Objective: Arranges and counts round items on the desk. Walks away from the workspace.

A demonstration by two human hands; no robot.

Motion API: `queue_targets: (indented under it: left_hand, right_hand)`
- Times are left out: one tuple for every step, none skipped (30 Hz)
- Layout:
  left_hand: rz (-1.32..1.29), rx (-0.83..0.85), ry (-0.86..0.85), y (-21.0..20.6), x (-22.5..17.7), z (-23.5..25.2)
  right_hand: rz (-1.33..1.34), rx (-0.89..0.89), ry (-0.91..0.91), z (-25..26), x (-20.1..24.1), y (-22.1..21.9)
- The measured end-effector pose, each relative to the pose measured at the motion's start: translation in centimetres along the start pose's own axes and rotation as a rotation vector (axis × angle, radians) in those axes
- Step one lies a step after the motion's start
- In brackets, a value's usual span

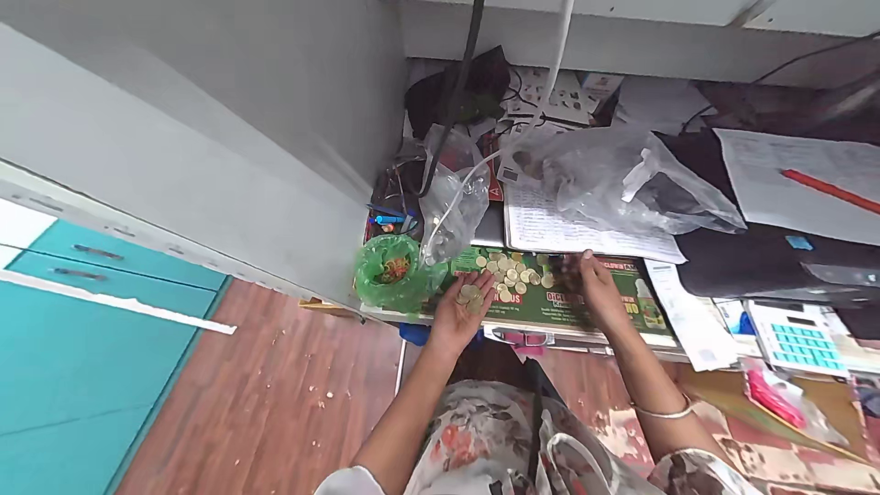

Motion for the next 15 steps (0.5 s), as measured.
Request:
queue_targets:
  left_hand:
    - [0.014, 0.01, 0.01, 0.0, 0.0, 0.0]
    - [0.027, 0.021, 0.02, -0.1, 0.1, -0.1]
    - [0.038, 0.036, 0.032, -0.1, 0.1, -0.1]
    - [0.05, 0.052, 0.041, -0.1, 0.2, -0.1]
    - [0.064, 0.064, 0.048, -0.1, 0.3, -0.1]
    - [0.079, 0.071, 0.056, -0.2, 0.4, -0.2]
    - [0.092, 0.08, 0.07, -0.3, 0.6, -0.3]
    - [0.104, 0.093, 0.086, -0.3, 0.9, -0.4]
    - [0.111, 0.112, 0.106, -0.2, 1.1, -0.6]
    - [0.117, 0.127, 0.124, -0.3, 1.4, -0.7]
    - [0.127, 0.138, 0.138, -0.4, 1.6, -0.7]
    - [0.133, 0.135, 0.149, -0.5, 1.9, -0.8]
    - [0.142, 0.113, 0.16, -0.7, 2.2, -0.9]
    - [0.153, 0.09, 0.173, -0.8, 2.3, -1.1]
    - [0.156, 0.064, 0.186, -1.0, 2.4, -1.3]
  right_hand:
    - [-0.007, 0.007, 0.052, 0.0, -0.2, -0.3]
    - [-0.027, 0.013, 0.115, 0.0, -0.4, -0.6]
    - [-0.05, 0.013, 0.176, 0.0, -0.7, -0.8]
    - [-0.07, -0.008, 0.231, 0.1, -0.9, -1.0]
    - [-0.09, -0.044, 0.278, 0.0, -0.9, -1.0]
    - [-0.116, -0.084, 0.315, -0.3, -0.6, -1.1]
    - [-0.144, -0.111, 0.342, -0.8, -0.1, -1.2]
    - [-0.172, -0.111, 0.368, -1.5, 0.4, -1.5]
    - [-0.201, -0.083, 0.399, -2.3, 1.0, -2.0]
    - [-0.229, -0.033, 0.449, -3.2, 1.6, -2.8]
    - [-0.254, 0.034, 0.503, -3.9, 2.2, -3.8]
    - [-0.291, 0.105, 0.551, -4.5, 2.7, -4.7]
    - [-0.34, 0.173, 0.594, -5.1, 3.1, -5.7]
    - [-0.41, 0.229, 0.636, -5.4, 3.4, -6.5]
    - [-0.491, 0.263, 0.666, -5.6, 3.5, -7.3]
Point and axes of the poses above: each hand's wrist, its own z-axis towards the middle knuckle, its own y-axis out of the back of the hand, x = y × z, the point moved 2 cm from there along z, towards the middle knuckle, and after that the axes turned 4 degrees about -z, right-handed, at the moved point
